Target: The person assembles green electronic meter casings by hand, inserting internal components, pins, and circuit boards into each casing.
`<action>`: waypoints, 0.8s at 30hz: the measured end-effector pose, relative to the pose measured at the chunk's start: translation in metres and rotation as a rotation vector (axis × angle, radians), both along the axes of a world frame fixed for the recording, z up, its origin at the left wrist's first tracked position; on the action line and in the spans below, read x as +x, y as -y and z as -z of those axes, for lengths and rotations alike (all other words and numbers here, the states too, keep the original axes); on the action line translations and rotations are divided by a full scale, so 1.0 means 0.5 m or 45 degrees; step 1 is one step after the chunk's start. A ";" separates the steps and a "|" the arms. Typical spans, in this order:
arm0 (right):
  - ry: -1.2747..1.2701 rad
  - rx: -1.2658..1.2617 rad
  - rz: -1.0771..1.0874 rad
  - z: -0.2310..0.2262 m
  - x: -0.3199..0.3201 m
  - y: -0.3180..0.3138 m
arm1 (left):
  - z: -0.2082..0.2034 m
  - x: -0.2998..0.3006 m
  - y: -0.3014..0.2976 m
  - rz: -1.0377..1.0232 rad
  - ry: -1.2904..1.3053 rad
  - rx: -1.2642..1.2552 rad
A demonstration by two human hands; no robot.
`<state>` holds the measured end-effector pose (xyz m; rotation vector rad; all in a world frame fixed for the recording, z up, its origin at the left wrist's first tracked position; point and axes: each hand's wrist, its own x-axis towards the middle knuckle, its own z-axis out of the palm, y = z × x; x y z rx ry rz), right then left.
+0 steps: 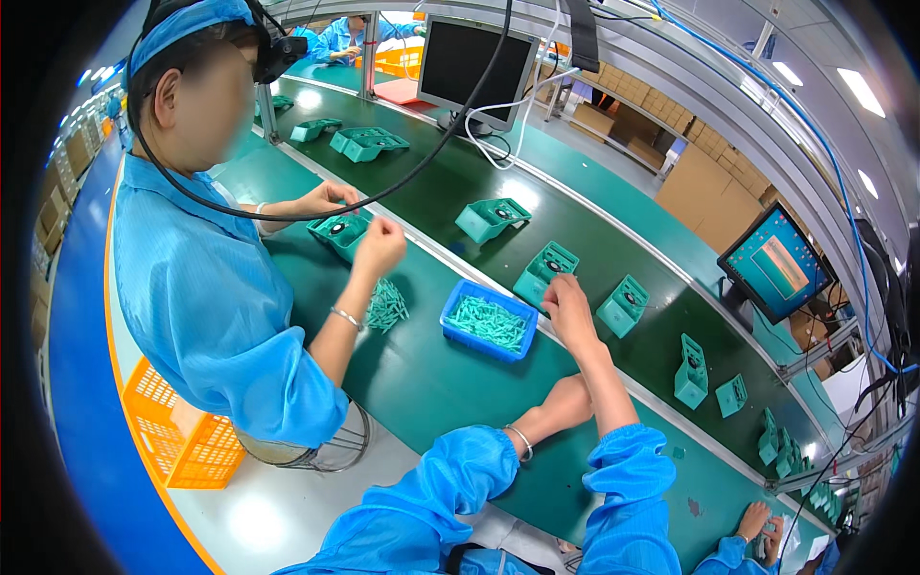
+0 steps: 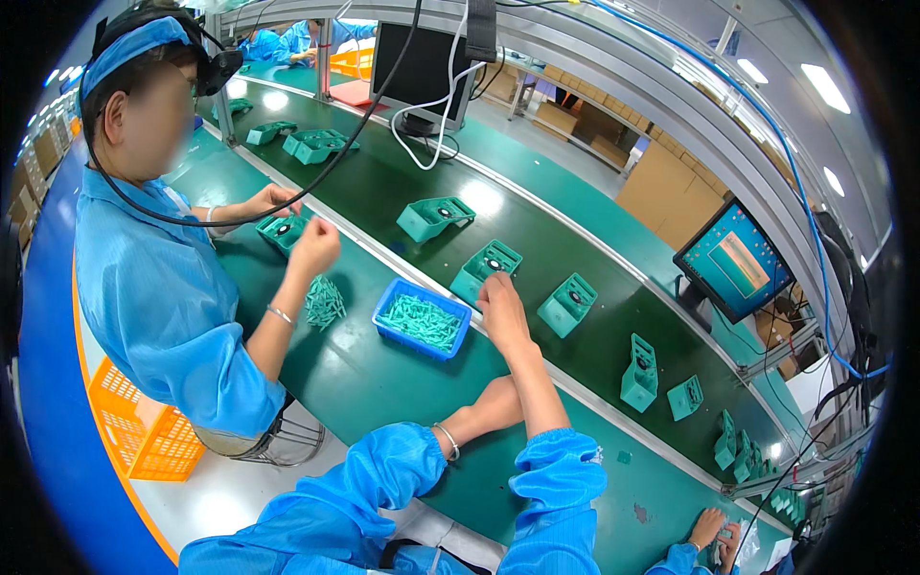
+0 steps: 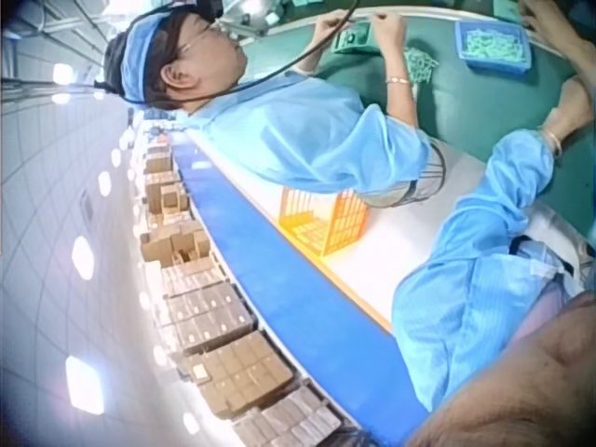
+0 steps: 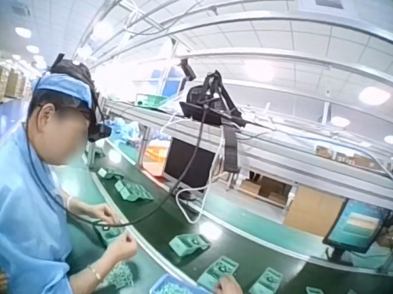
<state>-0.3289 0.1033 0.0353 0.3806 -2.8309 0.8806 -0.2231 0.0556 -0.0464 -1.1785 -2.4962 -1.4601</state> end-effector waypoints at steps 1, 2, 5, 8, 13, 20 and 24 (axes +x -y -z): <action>-0.055 -0.048 0.002 -0.003 0.002 0.000 | 0.001 -0.003 0.000 -0.027 0.019 0.021; -0.057 -0.048 0.009 -0.002 0.004 0.001 | -0.001 -0.004 0.000 -0.045 0.035 0.044; -0.128 -0.087 -0.047 0.009 -0.007 0.012 | -0.005 -0.004 0.019 -0.054 0.005 0.234; -0.127 0.033 -0.075 0.047 -0.036 -0.004 | -0.002 -0.004 0.018 -0.071 -0.004 0.137; -0.350 0.162 0.056 0.073 -0.030 -0.066 | 0.019 0.012 -0.021 -0.087 -0.075 0.234; -0.184 -0.356 0.245 -0.025 0.128 -0.134 | 0.007 0.009 -0.006 0.137 0.015 0.220; -0.380 -0.437 0.201 -0.092 0.324 -0.164 | 0.025 -0.002 -0.007 0.013 0.043 0.352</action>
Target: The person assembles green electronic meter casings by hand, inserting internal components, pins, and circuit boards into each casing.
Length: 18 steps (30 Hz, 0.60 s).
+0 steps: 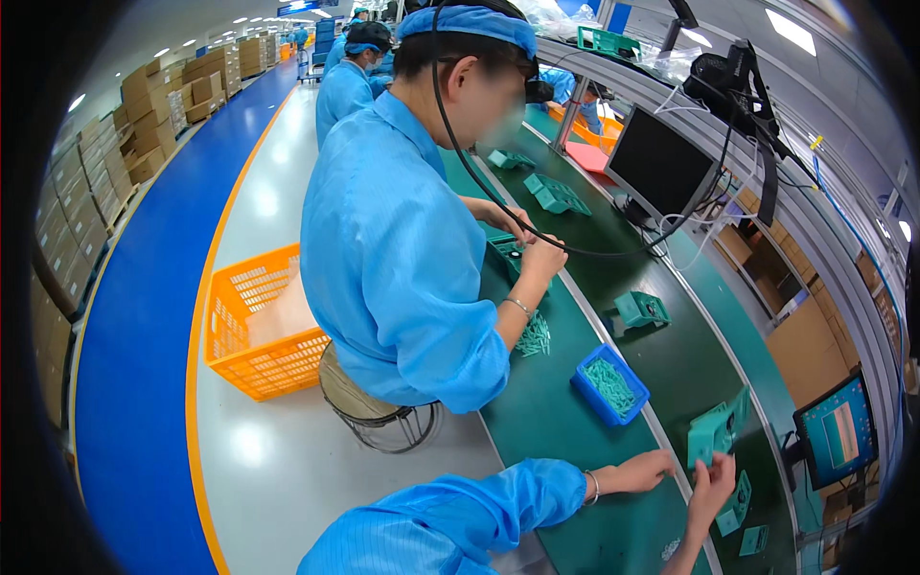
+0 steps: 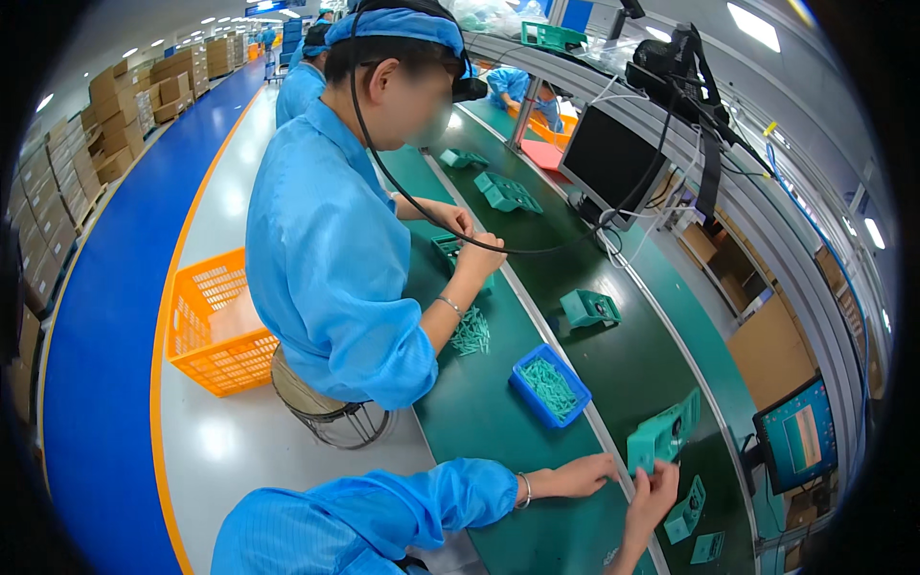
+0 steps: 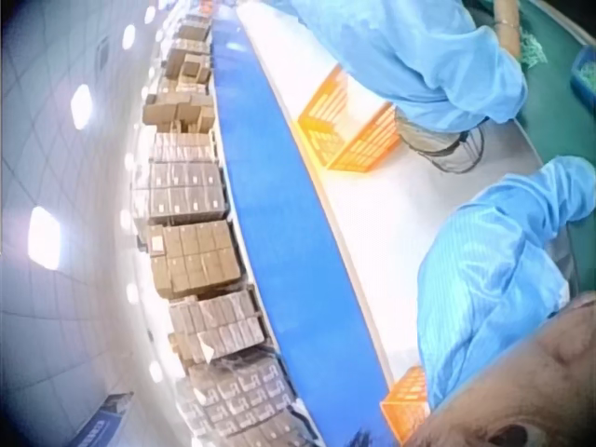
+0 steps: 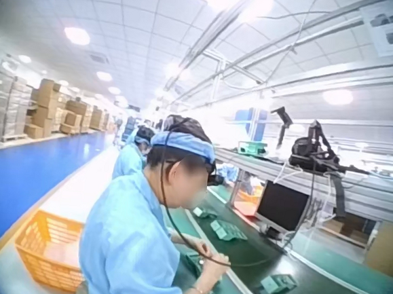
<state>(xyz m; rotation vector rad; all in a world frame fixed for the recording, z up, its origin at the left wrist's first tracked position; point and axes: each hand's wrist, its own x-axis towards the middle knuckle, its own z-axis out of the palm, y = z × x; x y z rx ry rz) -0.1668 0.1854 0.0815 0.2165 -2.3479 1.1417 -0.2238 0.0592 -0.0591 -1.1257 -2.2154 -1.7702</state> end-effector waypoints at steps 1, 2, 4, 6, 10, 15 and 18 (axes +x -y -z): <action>0.031 0.028 0.035 0.003 0.052 -0.025 | -0.004 0.000 -0.002 -0.079 0.018 0.080; 0.061 0.054 0.071 0.013 0.103 -0.054 | -0.006 0.000 -0.007 -0.157 0.036 0.159; 0.090 0.197 0.057 0.058 0.202 -0.130 | -0.005 -0.005 -0.012 -0.189 0.023 0.160; 0.198 0.352 0.133 0.019 0.311 -0.090 | -0.010 -0.006 -0.002 -0.199 0.182 0.227; 0.459 0.411 0.128 -0.001 0.443 -0.030 | -0.052 0.005 0.006 -0.050 0.304 0.252; 0.472 0.424 -0.011 0.032 0.476 -0.007 | -0.073 0.042 0.026 0.239 0.270 0.036; 0.341 0.424 -0.042 0.053 0.470 0.008 | -0.089 0.065 0.026 0.316 0.136 -0.170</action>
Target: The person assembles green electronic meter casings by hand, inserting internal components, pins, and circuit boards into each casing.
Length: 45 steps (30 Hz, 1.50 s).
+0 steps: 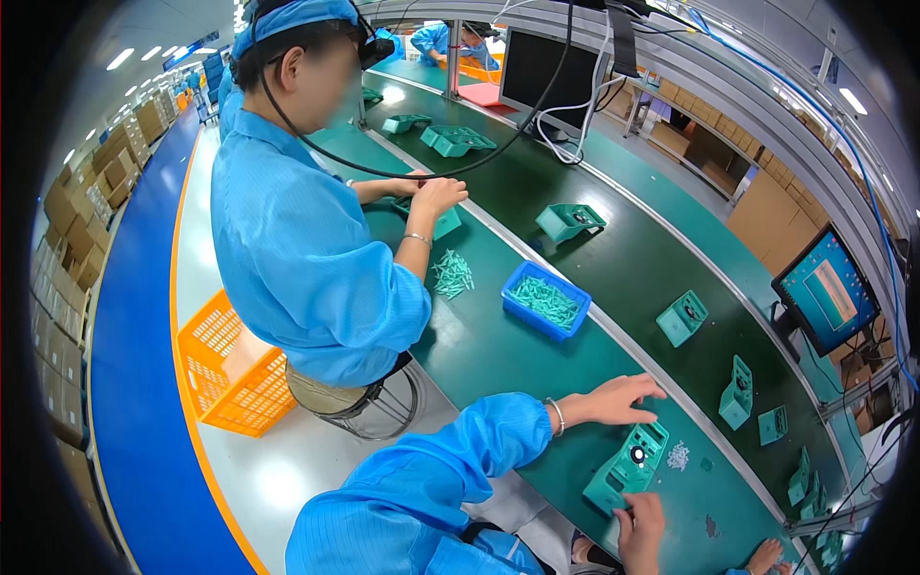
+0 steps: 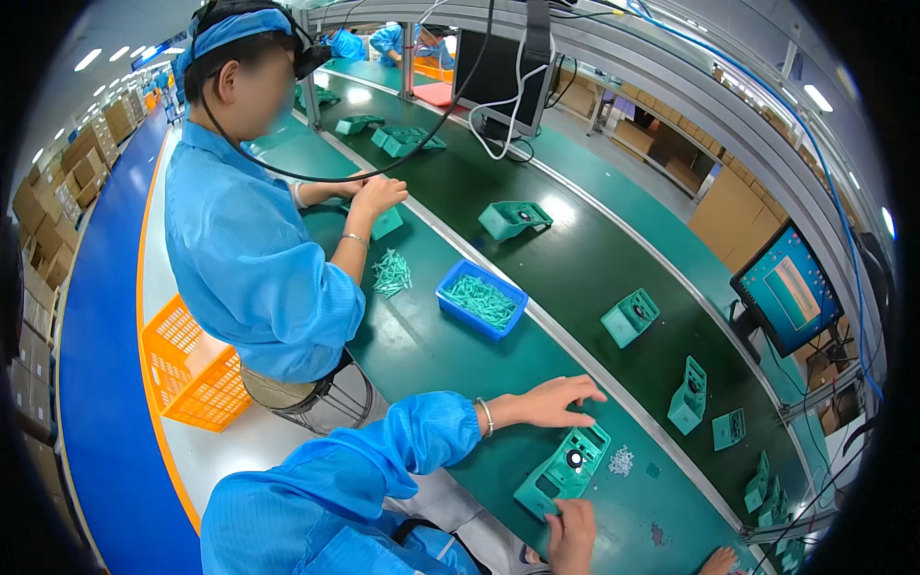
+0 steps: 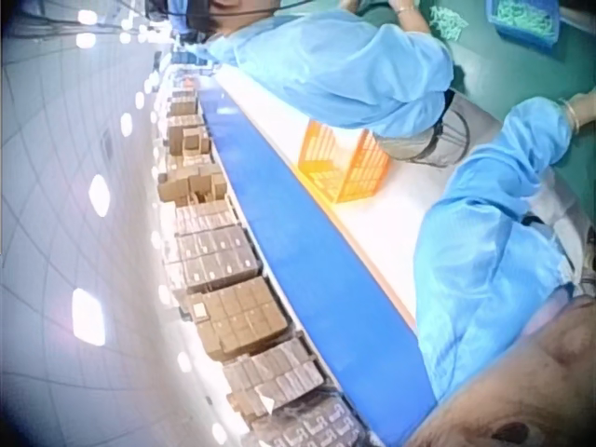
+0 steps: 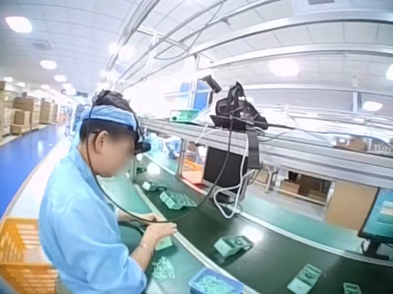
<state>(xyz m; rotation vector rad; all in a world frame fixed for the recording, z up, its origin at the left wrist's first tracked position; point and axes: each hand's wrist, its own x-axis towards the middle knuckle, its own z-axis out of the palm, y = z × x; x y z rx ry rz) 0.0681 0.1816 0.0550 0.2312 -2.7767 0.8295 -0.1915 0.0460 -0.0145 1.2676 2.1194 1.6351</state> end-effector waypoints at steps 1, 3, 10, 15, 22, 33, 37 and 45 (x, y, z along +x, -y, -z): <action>-0.053 -0.046 -0.079 0.049 -0.009 -0.022 | -0.004 0.001 -0.006 0.029 -0.138 -0.098; -0.061 -0.092 -0.075 0.059 -0.017 -0.011 | 0.015 0.002 -0.007 0.020 -0.195 -0.098; -0.101 -0.342 0.576 0.080 -0.019 -0.110 | 0.023 -0.006 -0.019 0.020 -0.239 -0.090; -0.270 -0.395 0.844 0.183 -0.022 -0.276 | 0.029 -0.004 -0.026 -0.001 -0.232 -0.054; -0.167 -0.254 0.960 0.216 -0.053 -0.245 | 0.032 -0.002 -0.017 -0.004 -0.208 -0.073; -0.208 -0.115 0.866 0.186 -0.066 -0.213 | 0.020 -0.013 -0.016 0.006 -0.232 -0.087; -0.178 -0.116 0.883 0.188 -0.062 -0.213 | 0.030 -0.011 -0.018 0.031 -0.192 -0.065; -0.163 -0.128 0.900 0.191 -0.055 -0.218 | 0.022 -0.003 -0.018 0.015 -0.218 -0.101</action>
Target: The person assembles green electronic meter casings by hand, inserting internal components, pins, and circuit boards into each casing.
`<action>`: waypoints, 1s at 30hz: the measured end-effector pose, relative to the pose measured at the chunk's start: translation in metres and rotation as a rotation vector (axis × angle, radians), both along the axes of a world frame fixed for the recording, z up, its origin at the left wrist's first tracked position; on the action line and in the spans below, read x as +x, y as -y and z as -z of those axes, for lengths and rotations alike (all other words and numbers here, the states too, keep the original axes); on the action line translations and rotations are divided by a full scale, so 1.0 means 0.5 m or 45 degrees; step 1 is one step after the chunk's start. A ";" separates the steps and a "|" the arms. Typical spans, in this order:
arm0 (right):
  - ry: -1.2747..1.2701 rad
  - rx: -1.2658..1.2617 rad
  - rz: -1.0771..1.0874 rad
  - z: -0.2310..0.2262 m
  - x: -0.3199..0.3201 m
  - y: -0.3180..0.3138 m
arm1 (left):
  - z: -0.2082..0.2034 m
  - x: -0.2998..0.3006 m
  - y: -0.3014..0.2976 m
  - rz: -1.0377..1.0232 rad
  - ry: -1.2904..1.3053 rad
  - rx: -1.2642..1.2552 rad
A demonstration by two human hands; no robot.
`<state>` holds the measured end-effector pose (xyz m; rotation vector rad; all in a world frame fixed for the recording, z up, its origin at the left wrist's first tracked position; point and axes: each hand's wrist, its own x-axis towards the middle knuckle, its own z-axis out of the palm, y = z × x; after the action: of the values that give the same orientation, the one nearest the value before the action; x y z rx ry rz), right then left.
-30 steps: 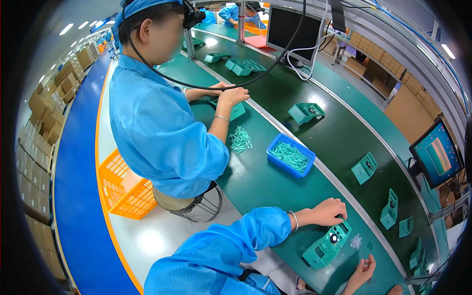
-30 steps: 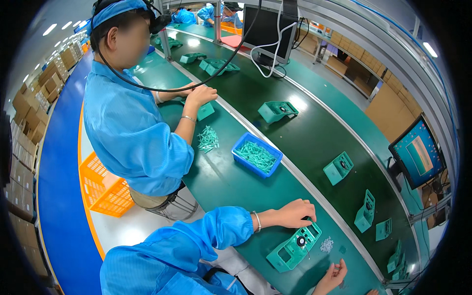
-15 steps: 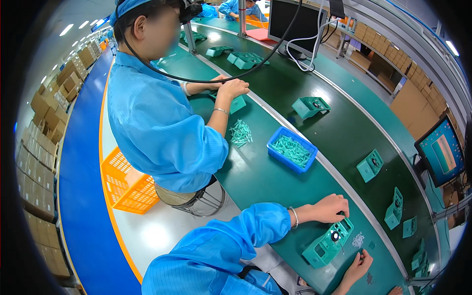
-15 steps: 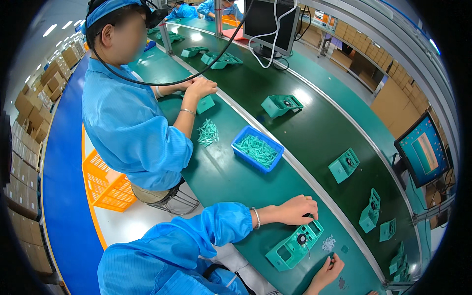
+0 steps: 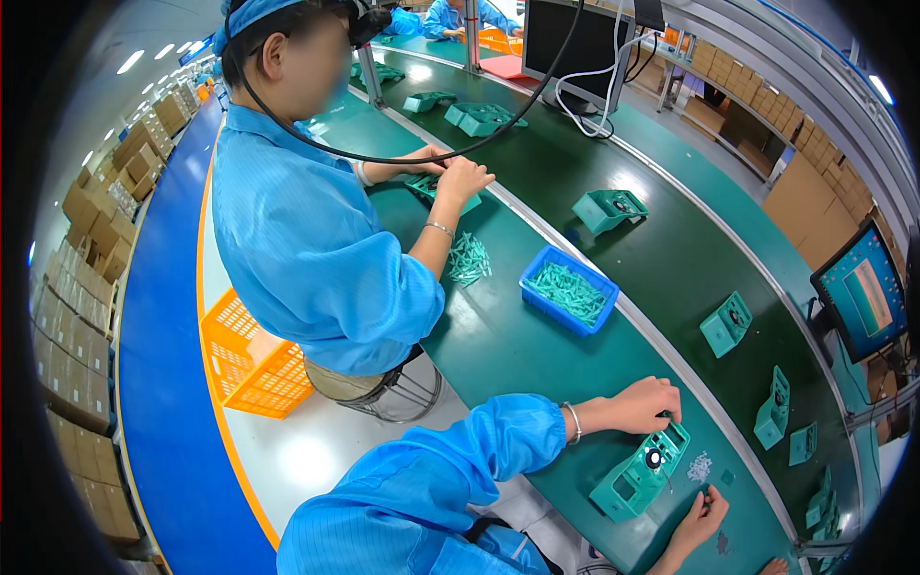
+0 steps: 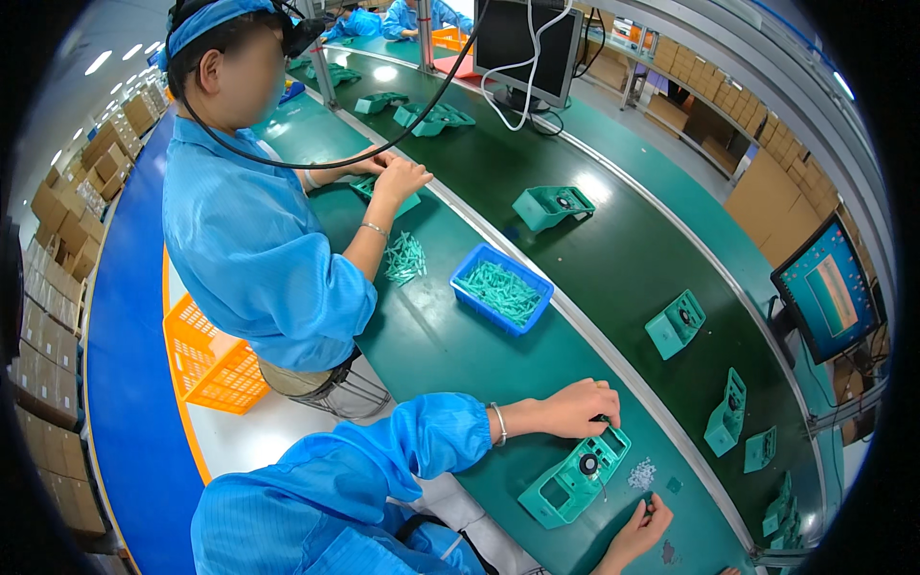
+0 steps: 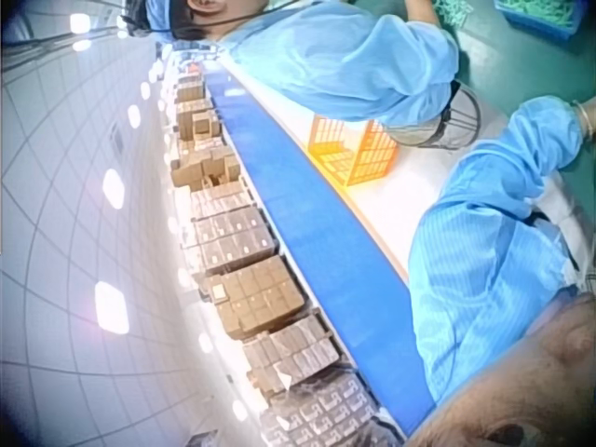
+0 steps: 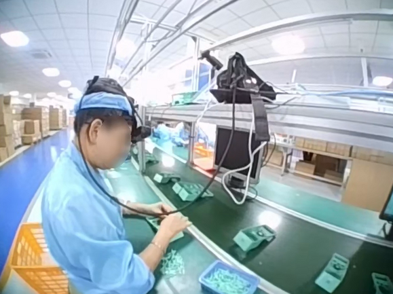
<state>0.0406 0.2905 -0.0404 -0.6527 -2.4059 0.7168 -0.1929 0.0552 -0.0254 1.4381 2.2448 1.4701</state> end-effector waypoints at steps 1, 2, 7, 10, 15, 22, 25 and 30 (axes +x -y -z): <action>0.003 -0.001 -0.001 -0.003 -0.001 0.003 | 0.001 0.000 0.000 -0.001 -0.005 -0.008; -0.008 0.001 0.000 -0.009 -0.005 0.010 | 0.002 -0.002 0.000 0.000 -0.004 -0.009; -0.017 -0.002 0.005 -0.002 -0.006 0.004 | 0.002 -0.006 0.000 0.005 0.006 0.017; -0.025 -0.006 0.013 0.000 -0.008 0.004 | 0.001 -0.008 0.000 0.012 0.010 0.038; -0.024 -0.032 0.007 -0.004 -0.011 0.008 | 0.001 -0.009 0.002 0.011 -0.003 0.032; 0.004 -0.027 0.026 -0.011 -0.011 0.013 | -0.005 -0.001 0.007 0.050 0.024 -0.028; -0.020 -0.016 -0.016 -0.005 -0.010 0.013 | -0.003 0.002 0.011 0.050 0.004 -0.022; 0.057 -0.023 0.030 -0.029 0.004 0.022 | -0.004 0.003 0.003 0.075 -0.028 -0.015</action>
<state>0.0424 0.2794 -0.0259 -0.7106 -2.4311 0.7217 -0.1912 0.0536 -0.0233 1.5107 2.1994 1.4281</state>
